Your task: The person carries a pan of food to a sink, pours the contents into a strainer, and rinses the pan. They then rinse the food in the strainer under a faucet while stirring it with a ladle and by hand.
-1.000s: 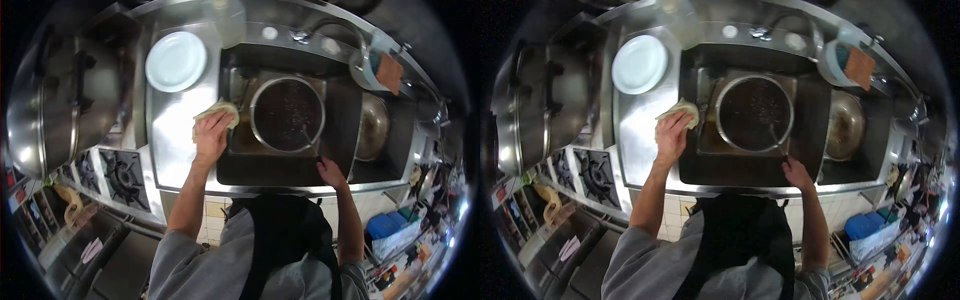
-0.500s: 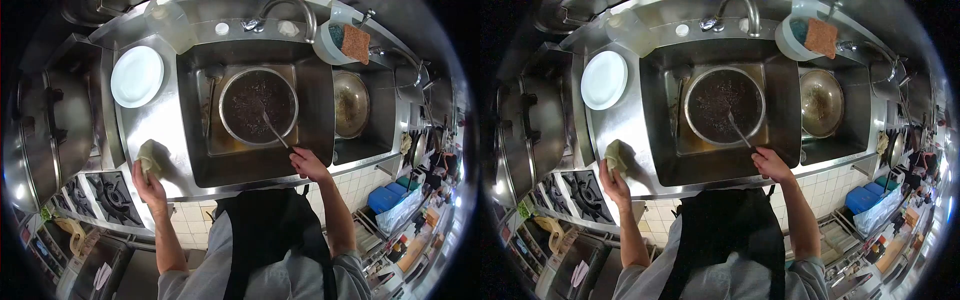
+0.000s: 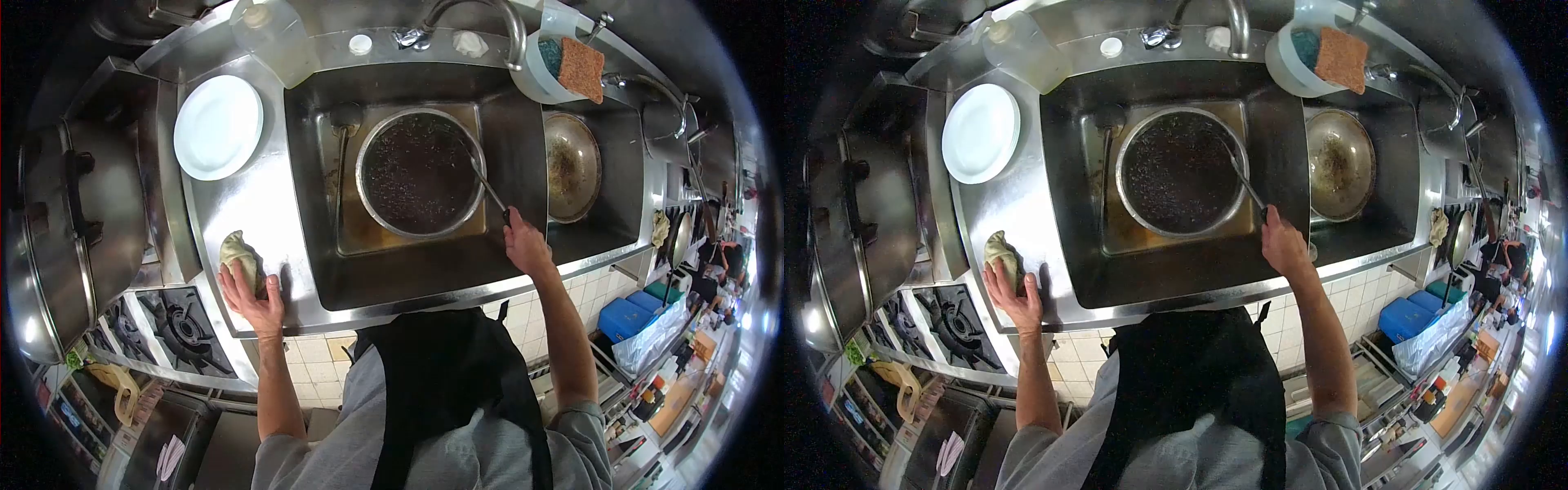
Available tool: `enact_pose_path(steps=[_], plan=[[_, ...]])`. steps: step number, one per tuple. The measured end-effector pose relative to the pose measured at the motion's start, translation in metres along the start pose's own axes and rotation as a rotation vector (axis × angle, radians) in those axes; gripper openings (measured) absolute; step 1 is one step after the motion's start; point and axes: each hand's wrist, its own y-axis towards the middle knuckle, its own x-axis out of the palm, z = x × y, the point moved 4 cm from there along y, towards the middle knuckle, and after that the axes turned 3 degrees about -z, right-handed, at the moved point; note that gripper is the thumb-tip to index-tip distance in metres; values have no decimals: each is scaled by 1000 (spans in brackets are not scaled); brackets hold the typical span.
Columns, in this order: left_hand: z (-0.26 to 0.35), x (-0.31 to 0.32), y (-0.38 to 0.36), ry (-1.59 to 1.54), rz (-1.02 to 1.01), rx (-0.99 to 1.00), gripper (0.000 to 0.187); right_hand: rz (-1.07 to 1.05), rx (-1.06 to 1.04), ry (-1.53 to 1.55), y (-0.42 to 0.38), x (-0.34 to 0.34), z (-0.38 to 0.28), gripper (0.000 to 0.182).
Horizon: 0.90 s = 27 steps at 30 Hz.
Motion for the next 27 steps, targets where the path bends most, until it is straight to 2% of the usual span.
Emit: enact_pose_path(steps=[4, 7, 11, 13, 19, 25, 27], plan=[[1, -2, 2, -9, -49, 21, 81, -161, 105, 102, 19, 34, 1, 38], [3, -4, 3, 1, -86, 22, 85, -165, 8, 196, 27, 37, -11, 35], [5, -6, 5, -25, -108, 13, 88, -235, 15, 252, 31, 30, -27, 33], [7, -7, 5, -39, -102, 31, 87, -368, 44, 344, 32, 34, -33, 33], [10, -8, 8, -50, -105, 35, 88, -387, -117, 243, 26, 37, -45, 37], [8, -7, 7, -49, -98, 47, 87, -480, -113, 85, 4, 25, -48, 42], [8, -6, 8, -54, -92, 51, 87, -448, -150, 26, -3, 27, -34, 44]])
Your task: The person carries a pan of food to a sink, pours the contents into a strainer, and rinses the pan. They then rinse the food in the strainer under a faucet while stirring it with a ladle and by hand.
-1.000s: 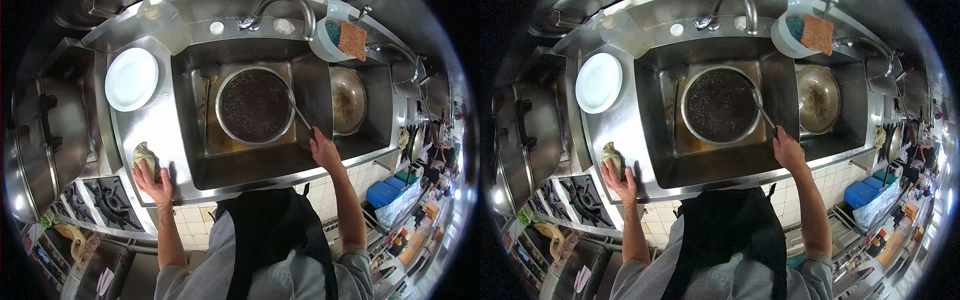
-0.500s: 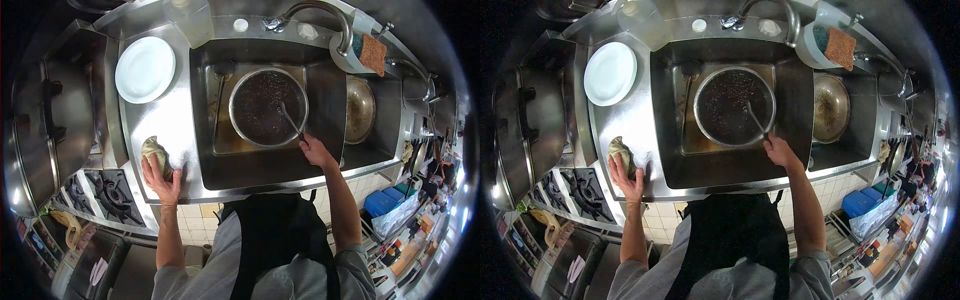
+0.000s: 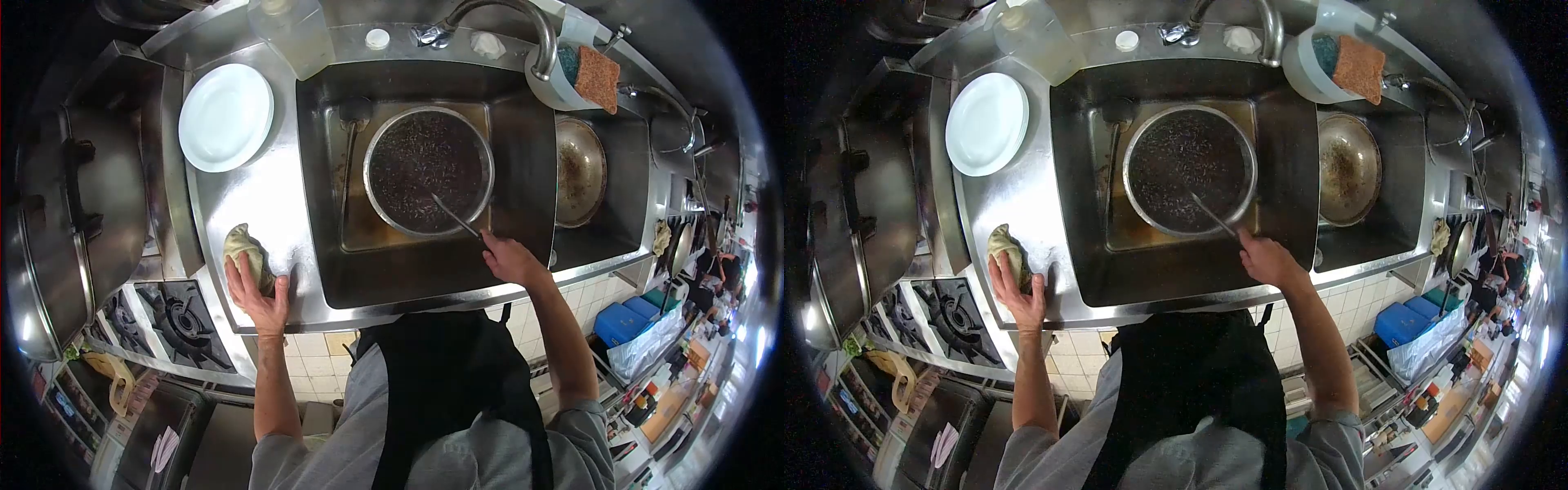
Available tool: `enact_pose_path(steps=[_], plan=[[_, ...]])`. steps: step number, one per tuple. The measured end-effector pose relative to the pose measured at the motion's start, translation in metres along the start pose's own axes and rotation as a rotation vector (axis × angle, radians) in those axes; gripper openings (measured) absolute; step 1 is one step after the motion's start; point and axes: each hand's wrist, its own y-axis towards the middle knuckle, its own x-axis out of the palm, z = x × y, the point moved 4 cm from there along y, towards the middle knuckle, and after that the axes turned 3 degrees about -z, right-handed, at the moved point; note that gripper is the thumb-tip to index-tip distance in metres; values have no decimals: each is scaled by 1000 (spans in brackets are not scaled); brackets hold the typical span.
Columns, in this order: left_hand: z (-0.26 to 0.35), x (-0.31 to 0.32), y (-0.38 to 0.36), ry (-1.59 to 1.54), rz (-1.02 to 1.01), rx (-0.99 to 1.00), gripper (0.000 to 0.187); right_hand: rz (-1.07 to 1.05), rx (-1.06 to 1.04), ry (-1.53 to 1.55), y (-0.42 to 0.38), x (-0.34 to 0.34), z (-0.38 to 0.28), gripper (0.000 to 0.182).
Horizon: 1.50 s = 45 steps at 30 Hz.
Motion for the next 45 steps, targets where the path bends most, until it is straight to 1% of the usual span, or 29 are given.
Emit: enact_pose_path(steps=[1, 5, 8, 10, 13, 17, 18, 20, 22, 24, 25, 27, 28, 30, 31, 33, 36, 38, 43, 45], plan=[[0, 0, 0, -5, 5, 2, 87, 26, -22, -69, -5, 0, 3, 45], [0, 0, -1, 17, 11, -3, 87, 93, -58, -122, -40, -18, 4, 49], [-1, 1, -1, 44, 6, -11, 87, 123, -26, -93, -67, -29, -1, 50], [0, 0, 0, 38, 14, -3, 87, 191, -58, -48, -82, -29, -1, 49], [1, 0, 0, 20, 25, 14, 87, 200, -86, 25, -103, -28, -3, 51], [2, 0, 0, 19, 21, 31, 86, 129, -66, 139, -121, -22, -5, 54], [2, 0, 0, 18, 24, 34, 86, 130, -65, 140, -124, -20, -4, 54], [2, -1, 1, 17, 29, 39, 86, 53, -35, 100, -127, -12, -1, 53], [2, -1, 1, 32, 15, 25, 86, 67, -49, 79, -123, -2, 4, 52], [2, 0, 0, 23, 17, 21, 86, 47, 28, 28, -114, 5, 9, 52], [1, 0, 0, 17, 20, 15, 87, 47, 30, 28, -108, 8, 11, 52], [1, 0, 0, 15, 21, 19, 87, 138, -24, -65, -92, 12, 10, 51], [1, 0, 1, 11, 24, 22, 87, 139, -23, -65, -82, 14, 10, 51], [2, -1, 1, 16, 22, 24, 87, 184, 37, -139, -61, 18, 11, 50], [2, -1, 1, 21, 20, 23, 87, 186, 35, -142, -53, 20, 12, 50], [2, -2, 1, 24, 23, 22, 87, 271, 68, -159, -40, 23, 16, 49], [2, -1, 1, 31, 19, 27, 87, 324, 101, -148, -23, 32, 22, 50], [1, -1, 3, 39, 15, 32, 87, 356, 90, -124, -11, 33, 21, 50], [5, -2, 7, 55, 2, 46, 88, 452, 58, -63, 12, 15, 1, 49], [3, -2, 6, 46, 0, 43, 88, 488, 90, -102, 20, 7, -4, 47]])
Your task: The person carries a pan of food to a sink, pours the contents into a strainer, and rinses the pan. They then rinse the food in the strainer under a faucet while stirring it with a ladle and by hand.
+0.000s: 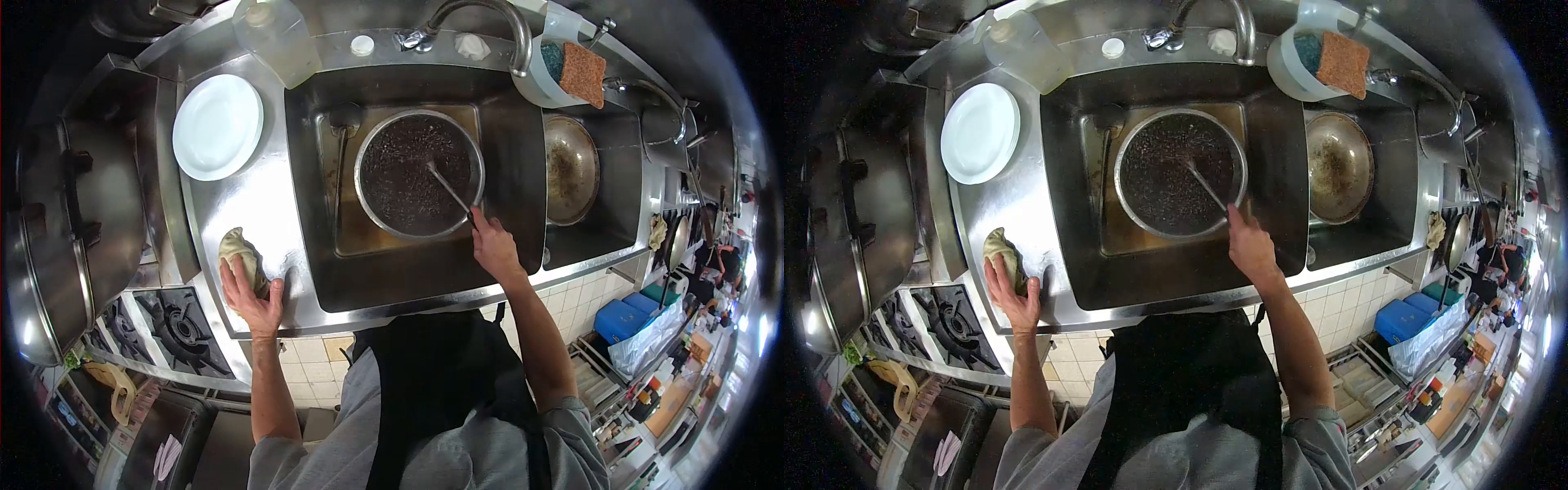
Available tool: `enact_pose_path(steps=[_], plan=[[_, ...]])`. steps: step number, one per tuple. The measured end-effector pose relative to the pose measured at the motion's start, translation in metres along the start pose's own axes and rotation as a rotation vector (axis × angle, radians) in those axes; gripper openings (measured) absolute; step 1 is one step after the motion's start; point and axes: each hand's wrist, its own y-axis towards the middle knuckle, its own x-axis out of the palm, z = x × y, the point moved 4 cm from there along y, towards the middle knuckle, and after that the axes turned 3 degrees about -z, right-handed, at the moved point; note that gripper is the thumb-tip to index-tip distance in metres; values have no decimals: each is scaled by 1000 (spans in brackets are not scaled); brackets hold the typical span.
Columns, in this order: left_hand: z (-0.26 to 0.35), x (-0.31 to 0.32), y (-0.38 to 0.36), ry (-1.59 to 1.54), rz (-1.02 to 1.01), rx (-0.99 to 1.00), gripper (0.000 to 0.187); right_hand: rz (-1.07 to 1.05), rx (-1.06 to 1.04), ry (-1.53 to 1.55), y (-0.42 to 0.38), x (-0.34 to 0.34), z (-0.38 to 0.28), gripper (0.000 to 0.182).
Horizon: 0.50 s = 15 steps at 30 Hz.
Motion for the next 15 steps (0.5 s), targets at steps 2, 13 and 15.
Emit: enact_pose_path(steps=[2, 13, 15], plan=[[-1, 0, 1, -14, -9, 3, 89, 7, 1, 8, 5, -4, -3, 47], [0, -1, 1, -19, 9, 23, 88, -209, -5, -35, -14, 6, -5, 51], [1, -1, 1, -17, 6, 21, 87, -263, -8, 11, -23, 9, -4, 50]])
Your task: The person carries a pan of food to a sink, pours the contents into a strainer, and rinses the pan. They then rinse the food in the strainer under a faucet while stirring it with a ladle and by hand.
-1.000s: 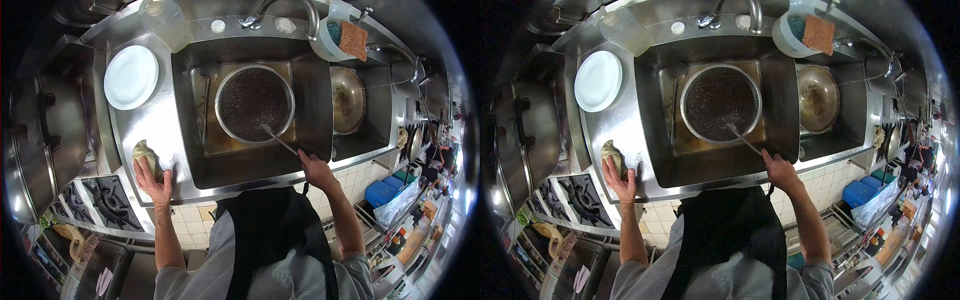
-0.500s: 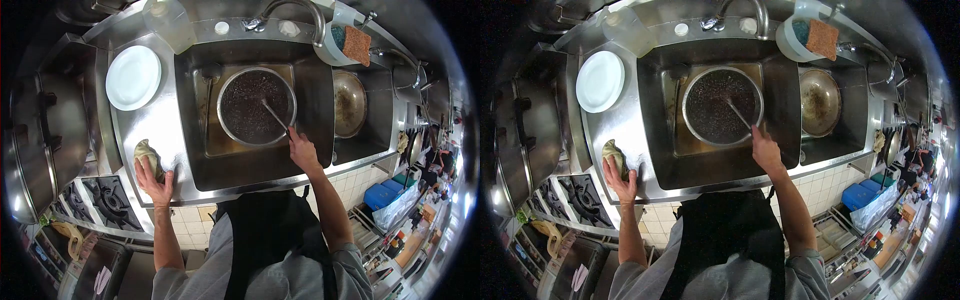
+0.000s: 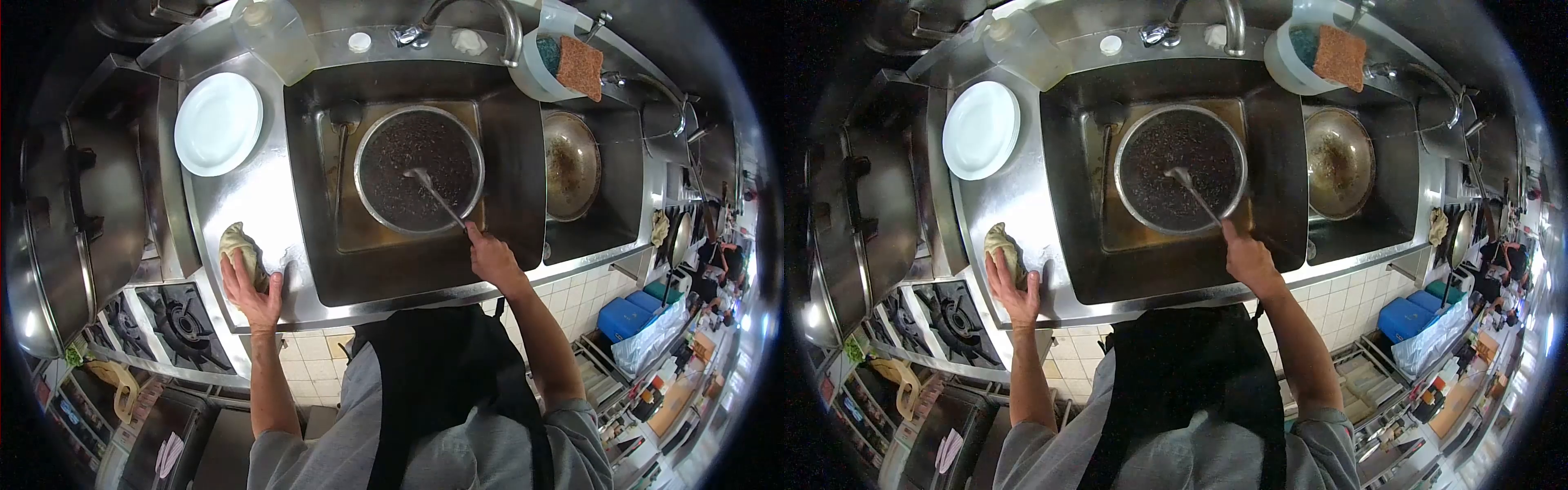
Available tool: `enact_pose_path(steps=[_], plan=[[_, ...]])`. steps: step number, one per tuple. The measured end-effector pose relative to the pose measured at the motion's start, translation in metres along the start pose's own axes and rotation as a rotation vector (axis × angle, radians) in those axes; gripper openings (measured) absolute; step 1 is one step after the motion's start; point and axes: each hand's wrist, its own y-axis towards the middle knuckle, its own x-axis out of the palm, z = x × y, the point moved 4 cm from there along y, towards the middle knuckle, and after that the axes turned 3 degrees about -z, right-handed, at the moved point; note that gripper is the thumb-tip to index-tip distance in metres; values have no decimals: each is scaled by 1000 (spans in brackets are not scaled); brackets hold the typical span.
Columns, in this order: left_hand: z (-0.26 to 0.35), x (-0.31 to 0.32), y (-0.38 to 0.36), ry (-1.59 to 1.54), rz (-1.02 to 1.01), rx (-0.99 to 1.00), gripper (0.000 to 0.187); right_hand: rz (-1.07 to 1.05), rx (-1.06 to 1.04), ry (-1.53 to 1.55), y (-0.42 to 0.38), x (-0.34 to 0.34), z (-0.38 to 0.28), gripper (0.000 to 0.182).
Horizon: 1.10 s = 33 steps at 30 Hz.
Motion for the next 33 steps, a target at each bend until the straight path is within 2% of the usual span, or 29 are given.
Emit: enact_pose_path(steps=[7, 12, 15, 26, 30, 32, 33], plan=[[-2, 2, -1, 15, 1, 2, 88, -190, 72, -41, -32, 4, 11, 48], [-3, 3, -1, 28, -7, -4, 89, -45, 67, -21, -53, -10, 48, 43], [-3, 2, -2, 27, -19, -18, 90, 54, 77, -28, -48, -21, 63, 49], [-2, 2, -1, 52, -42, -21, 92, 127, 64, 65, 28, -5, 6, 54], [-1, 1, 0, 35, -43, -5, 91, 123, -67, 47, 28, -12, -15, 52], [-2, 1, 0, 36, -39, -4, 91, -4, -74, 68, 23, -11, -18, 53], [-2, 0, 1, 37, -37, -3, 91, -2, -75, 69, 20, -10, -18, 53]])
